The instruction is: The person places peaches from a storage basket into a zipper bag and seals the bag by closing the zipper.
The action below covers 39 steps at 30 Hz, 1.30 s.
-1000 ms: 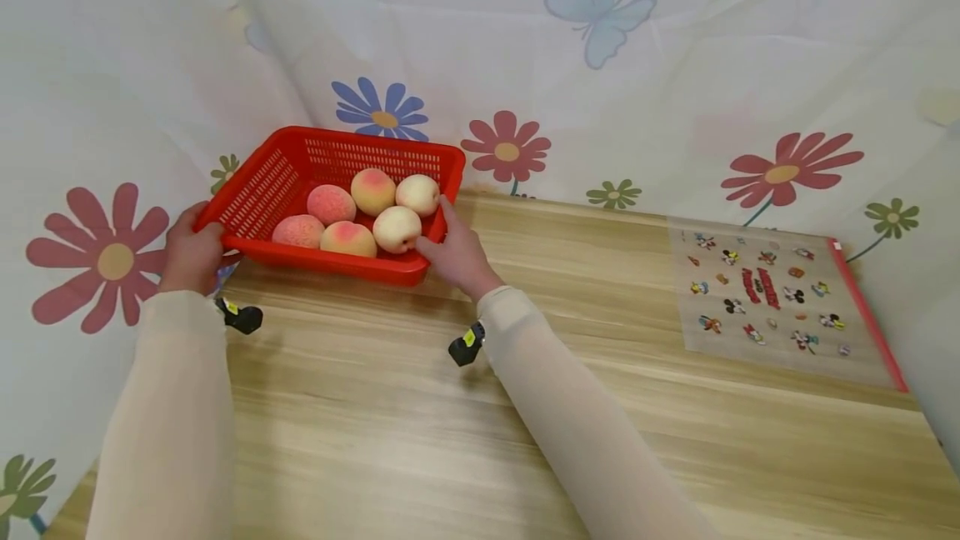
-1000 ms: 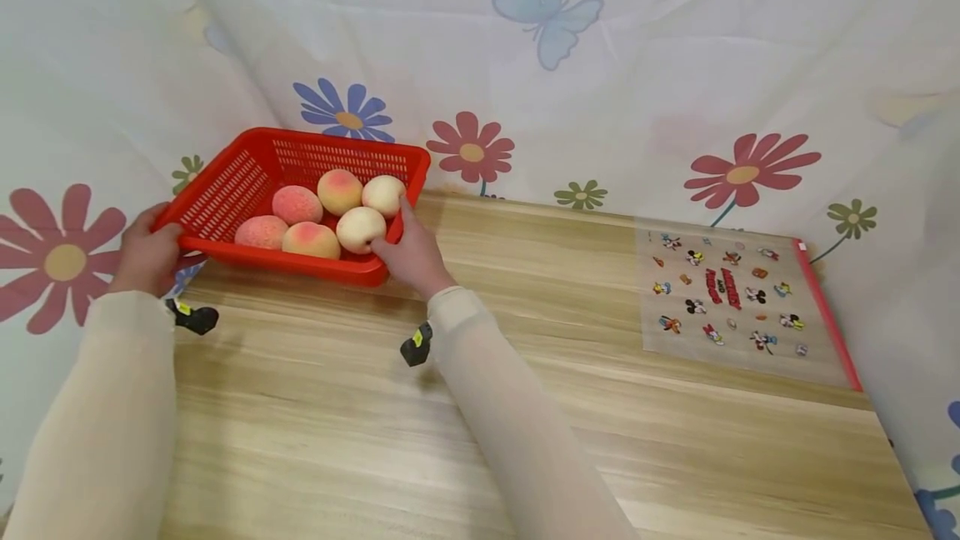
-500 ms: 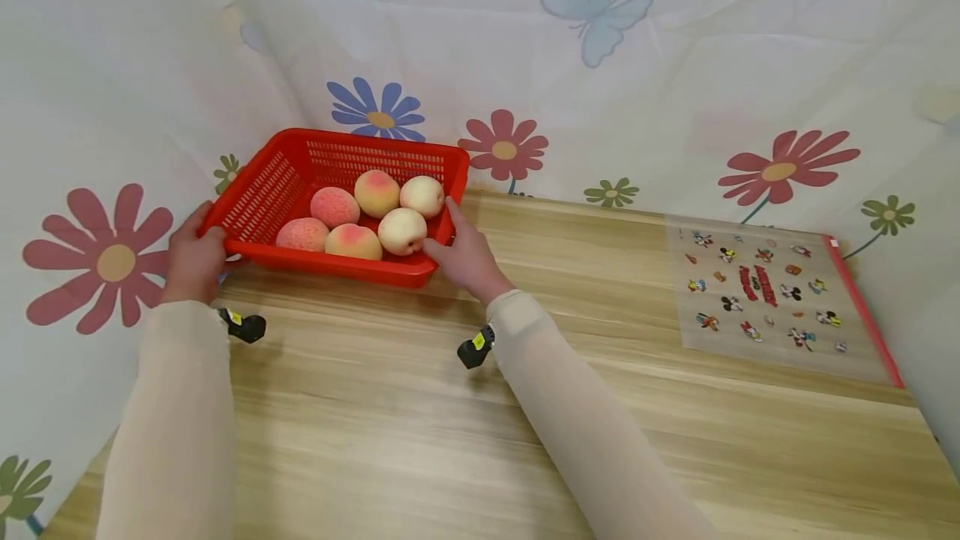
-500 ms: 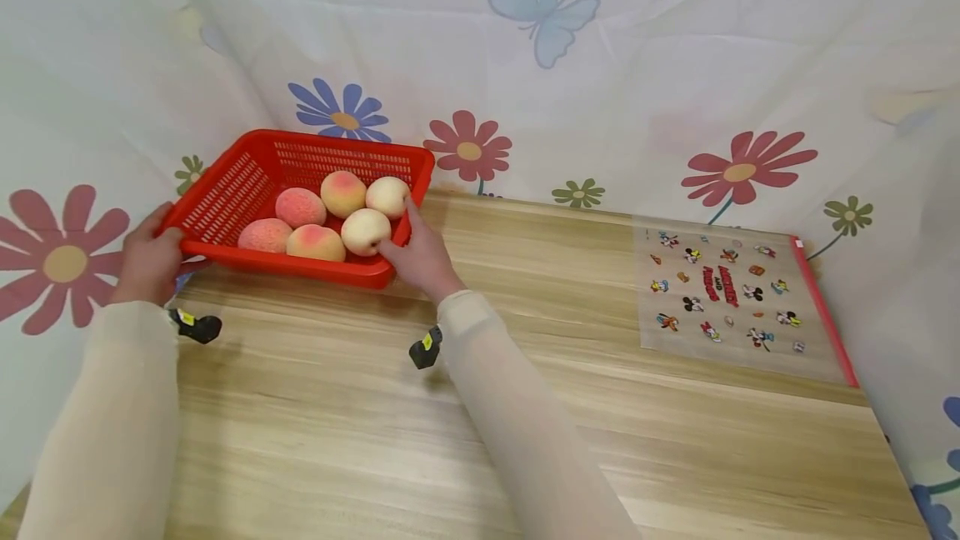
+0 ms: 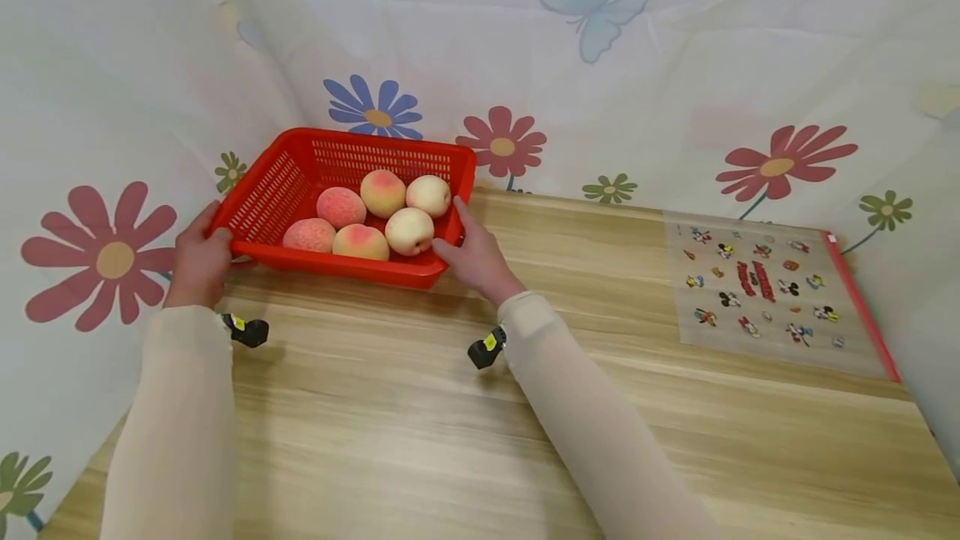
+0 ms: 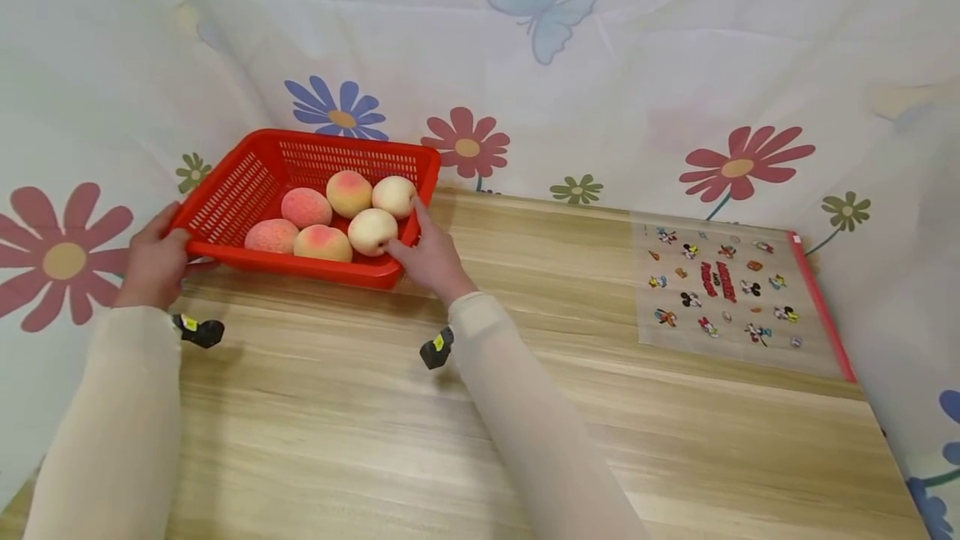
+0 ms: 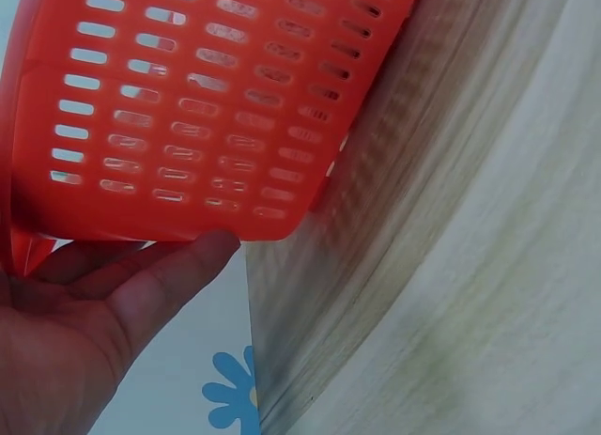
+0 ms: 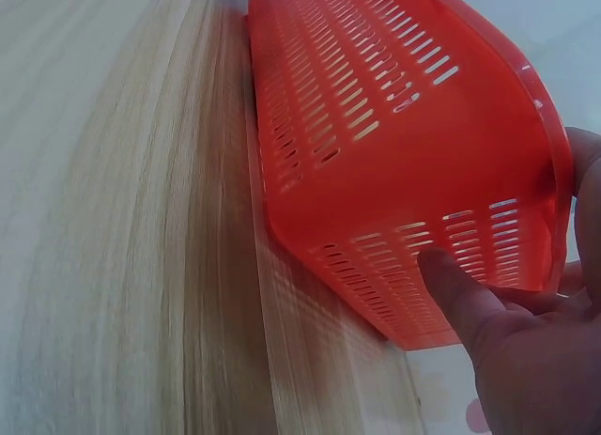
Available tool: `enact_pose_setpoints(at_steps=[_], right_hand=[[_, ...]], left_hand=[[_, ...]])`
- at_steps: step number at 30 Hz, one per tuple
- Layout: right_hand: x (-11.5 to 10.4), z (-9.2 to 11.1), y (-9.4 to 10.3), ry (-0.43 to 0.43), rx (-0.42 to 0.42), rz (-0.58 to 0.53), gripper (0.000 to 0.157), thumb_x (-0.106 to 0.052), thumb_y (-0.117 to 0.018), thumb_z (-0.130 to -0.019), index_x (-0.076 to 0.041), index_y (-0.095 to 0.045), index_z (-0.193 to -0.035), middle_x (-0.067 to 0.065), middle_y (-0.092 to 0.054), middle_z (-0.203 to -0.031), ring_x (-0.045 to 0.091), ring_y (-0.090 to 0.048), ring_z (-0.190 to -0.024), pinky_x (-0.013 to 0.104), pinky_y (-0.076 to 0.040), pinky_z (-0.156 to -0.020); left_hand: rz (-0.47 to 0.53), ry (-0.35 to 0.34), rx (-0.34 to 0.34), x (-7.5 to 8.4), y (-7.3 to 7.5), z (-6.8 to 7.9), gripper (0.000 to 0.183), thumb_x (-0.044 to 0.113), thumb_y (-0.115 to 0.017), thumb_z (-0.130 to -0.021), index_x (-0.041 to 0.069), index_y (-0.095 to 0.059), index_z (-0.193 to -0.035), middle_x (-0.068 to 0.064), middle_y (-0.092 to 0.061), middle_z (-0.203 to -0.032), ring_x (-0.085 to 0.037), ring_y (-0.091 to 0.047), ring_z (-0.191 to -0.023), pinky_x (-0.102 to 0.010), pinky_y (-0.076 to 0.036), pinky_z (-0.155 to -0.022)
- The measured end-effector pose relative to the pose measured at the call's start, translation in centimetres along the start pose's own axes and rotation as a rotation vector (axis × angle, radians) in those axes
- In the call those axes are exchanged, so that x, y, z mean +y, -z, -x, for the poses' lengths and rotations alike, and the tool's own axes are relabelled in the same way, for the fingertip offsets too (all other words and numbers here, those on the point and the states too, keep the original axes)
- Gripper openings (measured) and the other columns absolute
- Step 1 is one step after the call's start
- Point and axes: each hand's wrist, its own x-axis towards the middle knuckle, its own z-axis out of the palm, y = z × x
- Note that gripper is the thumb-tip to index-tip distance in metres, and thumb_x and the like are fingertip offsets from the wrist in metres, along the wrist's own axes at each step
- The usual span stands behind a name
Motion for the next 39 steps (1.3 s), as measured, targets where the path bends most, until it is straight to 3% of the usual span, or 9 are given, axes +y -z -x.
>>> enact_pose_setpoints(at_steps=[18, 26, 39], right_hand=[[1.0, 1.1, 1.9, 0.018, 0.003, 0.002, 0.078, -0.033, -0.060, -0.093, -0.029, -0.014, -0.156, 0.005, -0.044, -0.149, 0.018, -0.056, -0.116, 0.033, -0.052, -0.098], [1.4, 1.5, 2.7, -0.005, -0.002, -0.015, 0.078, -0.034, -0.061, -0.093, -0.032, -0.015, -0.156, 0.002, -0.045, -0.147, 0.017, -0.056, -0.113, 0.033, -0.054, -0.094], [2.1, 2.0, 3.8, -0.018, -0.005, -0.030, 0.078, -0.035, -0.061, -0.092, -0.033, -0.015, -0.155, 0.004, -0.044, -0.149, 0.018, -0.055, -0.115, 0.034, -0.054, -0.094]], left_hand=[[-0.015, -0.080, 0.001, 0.5, -1.8, 1.5, 0.056, 0.039, -0.028, -0.103, 0.041, -0.002, -0.153, -0.007, -0.024, -0.160, -0.015, -0.057, -0.108, -0.042, -0.051, -0.093], [-0.016, -0.075, 0.015, 0.6, -3.0, 1.9, 0.055, 0.038, -0.027, -0.104, 0.042, -0.001, -0.153, -0.004, -0.022, -0.161, -0.024, -0.052, -0.121, -0.046, -0.050, -0.094], [-0.016, -0.054, 0.012, 0.6, -4.2, 2.7, 0.054, 0.040, -0.027, -0.103, 0.047, -0.001, -0.151, -0.003, -0.023, -0.161, -0.026, -0.050, -0.124, -0.047, -0.049, -0.097]])
